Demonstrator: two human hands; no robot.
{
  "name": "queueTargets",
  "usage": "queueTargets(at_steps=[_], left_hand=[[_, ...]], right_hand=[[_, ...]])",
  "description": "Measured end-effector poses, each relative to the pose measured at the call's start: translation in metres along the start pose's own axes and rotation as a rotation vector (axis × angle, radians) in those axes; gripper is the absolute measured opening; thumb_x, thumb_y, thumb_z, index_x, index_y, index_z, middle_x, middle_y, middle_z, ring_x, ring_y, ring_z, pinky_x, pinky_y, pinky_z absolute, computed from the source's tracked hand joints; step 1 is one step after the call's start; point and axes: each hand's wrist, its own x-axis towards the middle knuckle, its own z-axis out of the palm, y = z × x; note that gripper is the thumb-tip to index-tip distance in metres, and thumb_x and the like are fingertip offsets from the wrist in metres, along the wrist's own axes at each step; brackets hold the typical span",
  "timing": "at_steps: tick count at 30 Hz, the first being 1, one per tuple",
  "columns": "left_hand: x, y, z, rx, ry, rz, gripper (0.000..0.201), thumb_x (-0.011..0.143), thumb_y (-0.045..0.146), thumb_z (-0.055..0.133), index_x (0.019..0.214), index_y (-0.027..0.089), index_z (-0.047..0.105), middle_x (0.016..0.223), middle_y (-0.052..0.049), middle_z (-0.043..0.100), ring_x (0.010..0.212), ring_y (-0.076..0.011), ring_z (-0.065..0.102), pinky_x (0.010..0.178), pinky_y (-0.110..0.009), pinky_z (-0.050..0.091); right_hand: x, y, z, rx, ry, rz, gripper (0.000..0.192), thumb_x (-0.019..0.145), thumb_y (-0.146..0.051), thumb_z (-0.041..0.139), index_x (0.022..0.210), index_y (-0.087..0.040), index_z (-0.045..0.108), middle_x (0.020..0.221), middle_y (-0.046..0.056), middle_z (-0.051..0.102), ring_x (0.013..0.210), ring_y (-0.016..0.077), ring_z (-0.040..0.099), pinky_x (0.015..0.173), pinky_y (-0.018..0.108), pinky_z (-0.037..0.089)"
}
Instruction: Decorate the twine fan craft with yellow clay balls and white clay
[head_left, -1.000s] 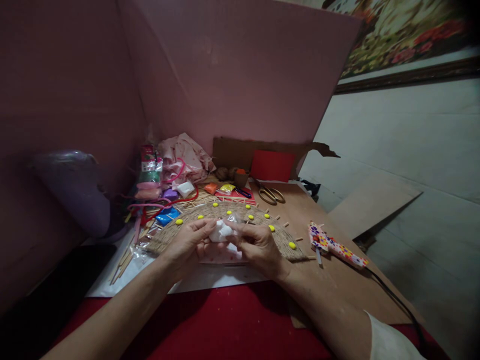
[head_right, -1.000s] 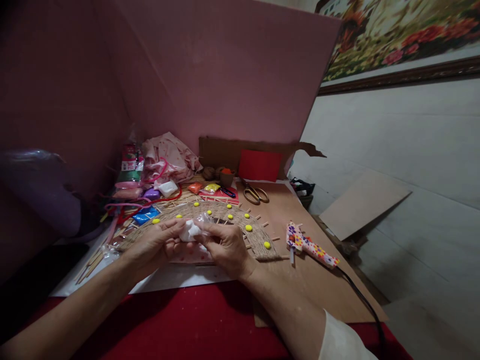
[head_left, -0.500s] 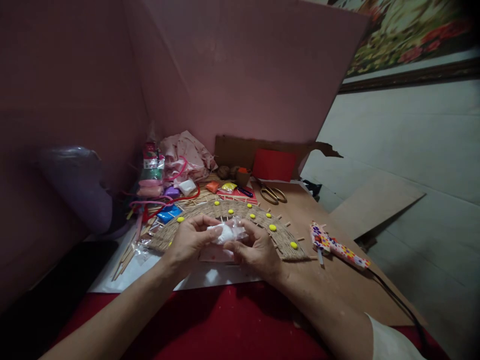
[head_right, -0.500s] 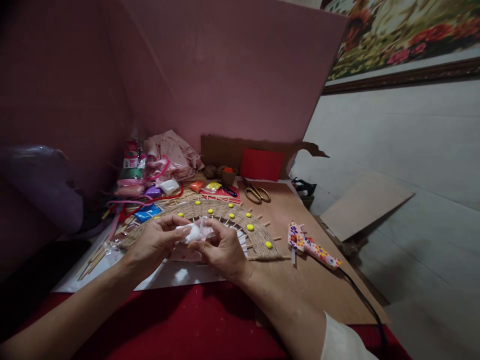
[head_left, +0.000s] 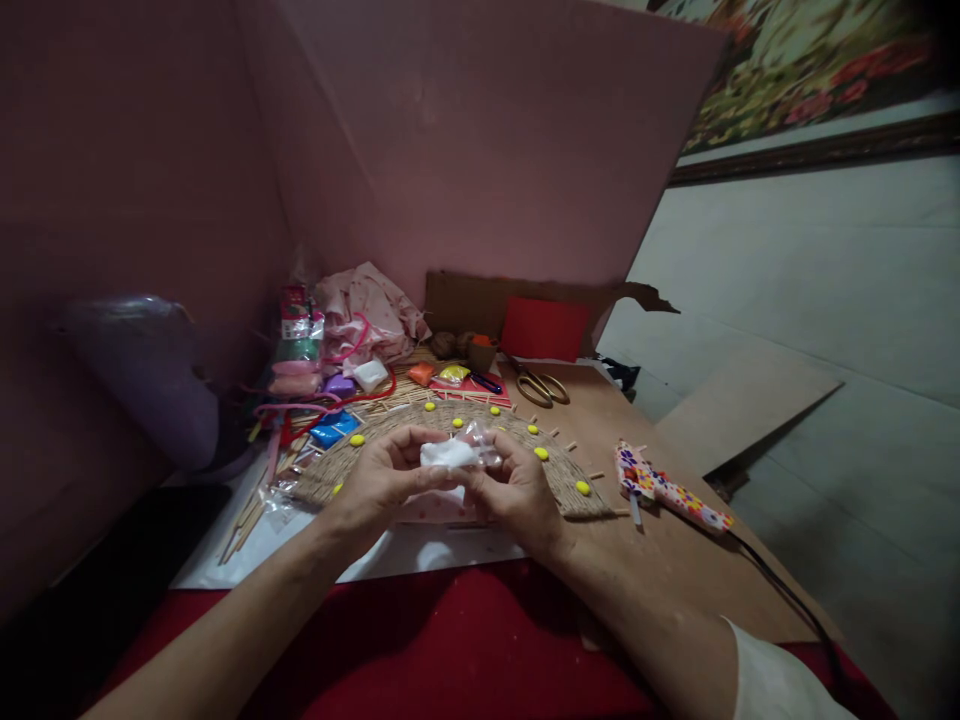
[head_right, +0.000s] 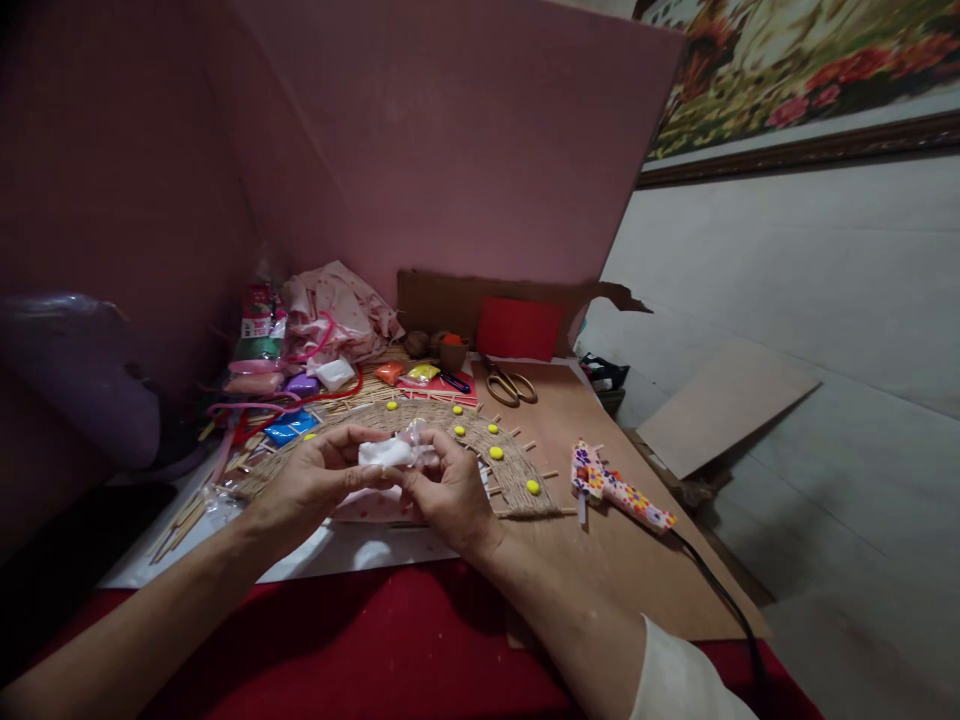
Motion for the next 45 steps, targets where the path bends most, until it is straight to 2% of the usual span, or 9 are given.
queueTargets(at_steps=[3, 8, 13, 20, 27, 32, 36, 38, 45], left_hand=[[-0.001, 0.002, 0.002, 0.040, 0.040, 0.043, 0.037, 0.053, 0.015, 0.082, 0.084, 0.012, 0.062, 0.075, -0.005, 0.071, 0.061, -0.0157, 0.066, 0.059, -0.027, 0.054], [-0.004, 0.003, 0.007, 0.106, 0.109, 0.043, 0.031, 0.053, 0.018, 0.080, 0.075, 0.012, 0.060, 0.064, -0.004, 0.069, 0.050, -0.0155, 0.063, 0.049, -0.027, 0.053], [-0.005, 0.002, 0.011, 0.179, 0.213, 0.025, 0.026, 0.053, 0.015, 0.076, 0.068, 0.014, 0.056, 0.054, 0.000, 0.064, 0.044, -0.0148, 0.060, 0.042, -0.024, 0.049], [-0.002, 0.000, 0.003, 0.050, -0.035, 0.055, 0.034, 0.060, 0.021, 0.078, 0.087, 0.015, 0.058, 0.074, -0.002, 0.067, 0.061, -0.0146, 0.064, 0.056, -0.025, 0.052], [0.000, -0.006, 0.002, 0.224, -0.015, 0.161, 0.030, 0.062, 0.021, 0.076, 0.082, 0.015, 0.055, 0.069, -0.001, 0.065, 0.053, -0.0120, 0.060, 0.048, -0.021, 0.046], [-0.002, 0.002, 0.006, 0.278, 0.125, 0.132, 0.020, 0.057, 0.015, 0.071, 0.069, 0.016, 0.055, 0.050, 0.004, 0.059, 0.037, -0.0084, 0.050, 0.037, -0.019, 0.039], [-0.002, 0.005, 0.004, 0.265, 0.181, 0.168, 0.016, 0.057, 0.014, 0.069, 0.061, 0.016, 0.054, 0.044, 0.005, 0.056, 0.033, -0.0061, 0.043, 0.034, -0.016, 0.032], [0.000, 0.003, 0.000, 0.226, 0.166, 0.154, 0.017, 0.060, 0.018, 0.069, 0.063, 0.016, 0.053, 0.045, 0.004, 0.057, 0.035, -0.0071, 0.045, 0.035, -0.017, 0.031], [0.002, 0.001, -0.006, 0.230, -0.023, 0.175, 0.024, 0.069, 0.033, 0.071, 0.079, 0.014, 0.059, 0.059, 0.000, 0.062, 0.052, -0.0103, 0.053, 0.050, -0.020, 0.041]], right_hand=[[0.000, -0.002, 0.001, 0.033, -0.013, 0.029, 0.040, 0.070, -0.042, 0.072, 0.097, -0.018, 0.054, 0.053, -0.006, 0.055, 0.035, 0.0074, 0.046, 0.033, 0.018, 0.037], [-0.005, -0.002, 0.004, -0.075, -0.017, -0.067, 0.030, 0.072, -0.041, 0.071, 0.084, -0.018, 0.057, 0.058, -0.003, 0.056, 0.041, 0.0078, 0.050, 0.037, 0.018, 0.039], [-0.009, 0.001, 0.005, -0.170, -0.064, -0.121, 0.026, 0.074, -0.036, 0.070, 0.090, -0.019, 0.057, 0.058, -0.004, 0.056, 0.040, 0.0072, 0.048, 0.037, 0.018, 0.039], [-0.004, -0.002, 0.004, -0.021, 0.020, 0.010, 0.033, 0.075, -0.043, 0.066, 0.089, -0.019, 0.049, 0.053, -0.006, 0.056, 0.035, 0.0070, 0.046, 0.034, 0.017, 0.038], [-0.004, -0.002, 0.006, 0.013, -0.035, 0.060, 0.034, 0.076, -0.046, 0.065, 0.086, -0.019, 0.048, 0.050, -0.007, 0.056, 0.031, 0.0066, 0.045, 0.031, 0.016, 0.033], [-0.010, 0.000, 0.005, -0.154, -0.072, -0.100, 0.031, 0.079, -0.045, 0.063, 0.091, -0.018, 0.055, 0.054, -0.004, 0.055, 0.039, 0.0077, 0.047, 0.039, 0.019, 0.038], [-0.012, -0.006, 0.000, -0.302, -0.037, -0.304, 0.038, 0.093, -0.043, 0.038, 0.097, -0.016, 0.065, 0.063, 0.001, 0.056, 0.051, 0.0101, 0.052, 0.050, 0.022, 0.043], [-0.010, -0.010, -0.003, -0.317, 0.020, -0.367, 0.041, 0.096, -0.039, 0.033, 0.097, -0.017, 0.067, 0.067, 0.002, 0.055, 0.056, 0.0107, 0.053, 0.053, 0.023, 0.044], [0.006, -0.016, -0.012, -0.371, 0.087, -0.419, 0.015, 0.083, -0.025, 0.059, 0.091, -0.019, 0.070, 0.085, 0.004, 0.055, 0.071, 0.0126, 0.053, 0.050, 0.022, 0.043]])
